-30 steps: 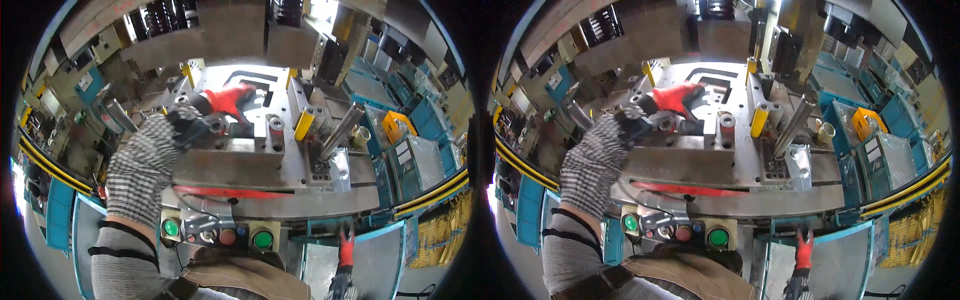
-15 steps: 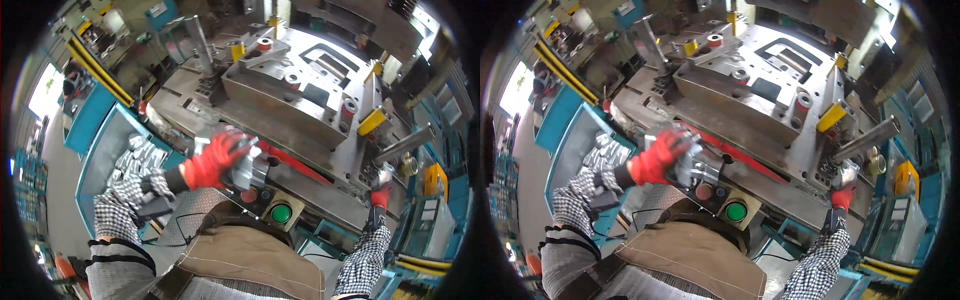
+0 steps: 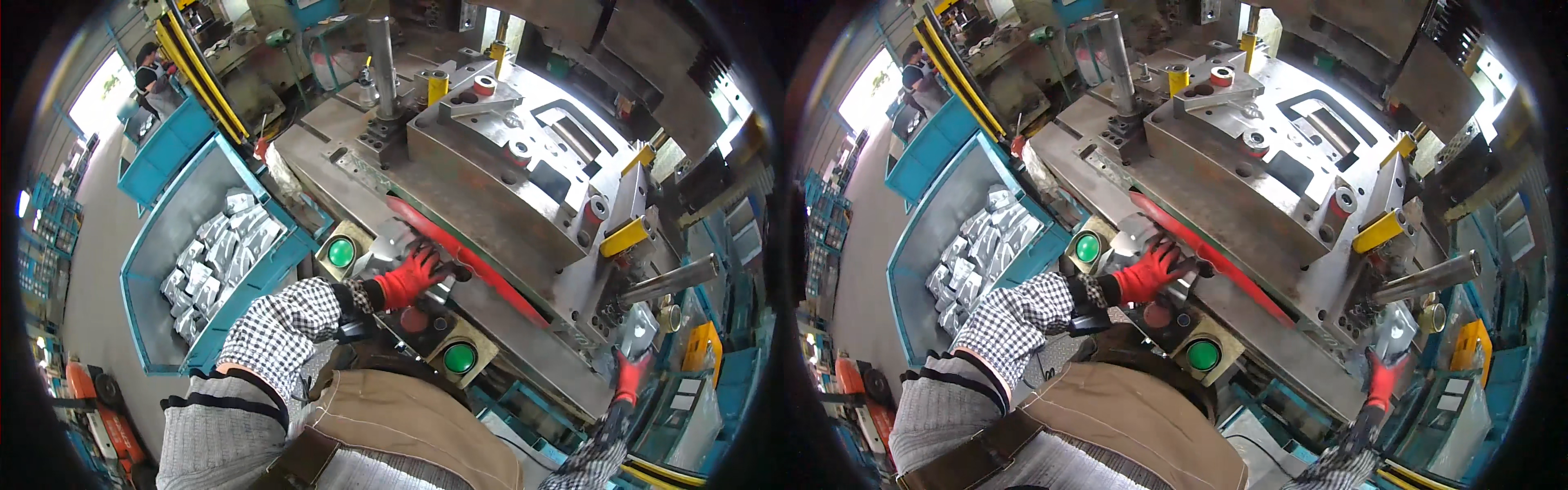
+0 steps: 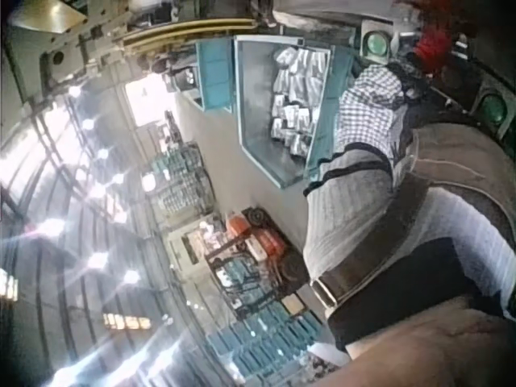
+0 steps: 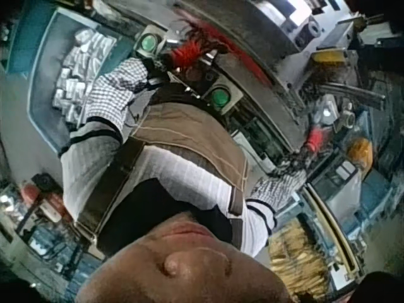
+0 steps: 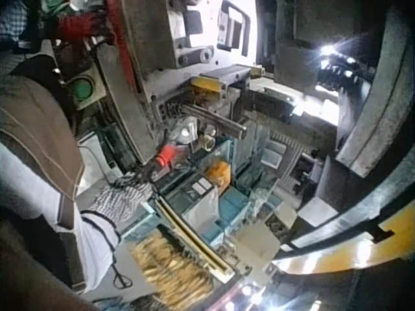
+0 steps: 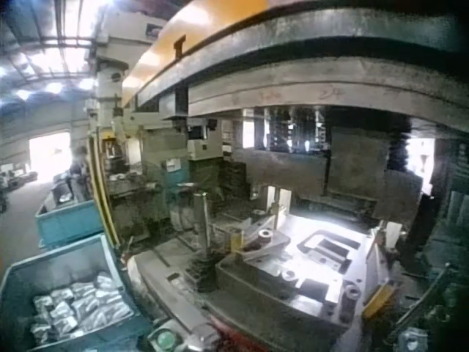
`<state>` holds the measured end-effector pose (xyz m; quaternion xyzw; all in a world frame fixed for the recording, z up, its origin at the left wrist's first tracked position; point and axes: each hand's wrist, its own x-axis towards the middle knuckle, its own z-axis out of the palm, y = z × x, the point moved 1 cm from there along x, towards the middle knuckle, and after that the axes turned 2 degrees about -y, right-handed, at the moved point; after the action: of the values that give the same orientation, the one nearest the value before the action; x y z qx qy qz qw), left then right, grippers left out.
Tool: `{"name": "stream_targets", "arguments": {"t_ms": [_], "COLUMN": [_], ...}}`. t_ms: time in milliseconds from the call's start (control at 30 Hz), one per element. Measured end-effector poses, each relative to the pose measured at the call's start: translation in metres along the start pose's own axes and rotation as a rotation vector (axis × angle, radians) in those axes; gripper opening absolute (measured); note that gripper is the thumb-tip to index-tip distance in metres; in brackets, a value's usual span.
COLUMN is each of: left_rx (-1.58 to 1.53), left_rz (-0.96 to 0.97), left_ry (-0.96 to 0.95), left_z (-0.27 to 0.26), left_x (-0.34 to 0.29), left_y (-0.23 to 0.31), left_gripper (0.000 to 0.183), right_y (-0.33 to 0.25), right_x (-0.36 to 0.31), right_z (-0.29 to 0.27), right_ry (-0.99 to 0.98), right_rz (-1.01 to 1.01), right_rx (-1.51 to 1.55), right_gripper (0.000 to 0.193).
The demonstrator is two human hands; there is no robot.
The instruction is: Operating an industrial metal stamping press to form and process metal parts.
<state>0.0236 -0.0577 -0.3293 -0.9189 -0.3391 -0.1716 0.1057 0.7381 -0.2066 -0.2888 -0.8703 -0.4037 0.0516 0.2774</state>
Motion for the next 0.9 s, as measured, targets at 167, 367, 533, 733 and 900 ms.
{"name": "stream_targets", "arguments": {"t_ms": [167, 367, 533, 733, 900], "left_rx": [-0.027, -0.124, -0.155, -0.184, -0.223], "left_rz": [-0.026, 0.083, 0.078, 0.056, 0.026], "left_ry": [-0.183, -0.281, -0.308, -0.308, -0.342], "left_z": [-0.047, -0.052, -0.053, -0.061, -0.064], "left_x": [-0.030, -0.006, -0.006, -0.001, -0.005], "left_y": [-0.038, -0.078, -0.087, -0.090, -0.096], "left_gripper": [0.091, 0.093, 0.098, 0.101, 0.108], "right_y": [-0.059, -0.186, -0.433, -0.559, -0.609], "right_x": [-0.104, -0.194, -0.144, 0.021, 0.092], "right_z": [-0.054, -0.093, -0.064, 0.021, 0.075], "right_ry": [0.012, 0.005, -0.225, -0.452, -0.824], "right_rz": [-0.058, -0.430, -0.877, -1.128, -1.059], "right_rx": [0.675, 0.388, 0.482, 0.262, 0.064], "right_gripper": [0.098, 0.136, 0.136, 0.125, 0.124]}}
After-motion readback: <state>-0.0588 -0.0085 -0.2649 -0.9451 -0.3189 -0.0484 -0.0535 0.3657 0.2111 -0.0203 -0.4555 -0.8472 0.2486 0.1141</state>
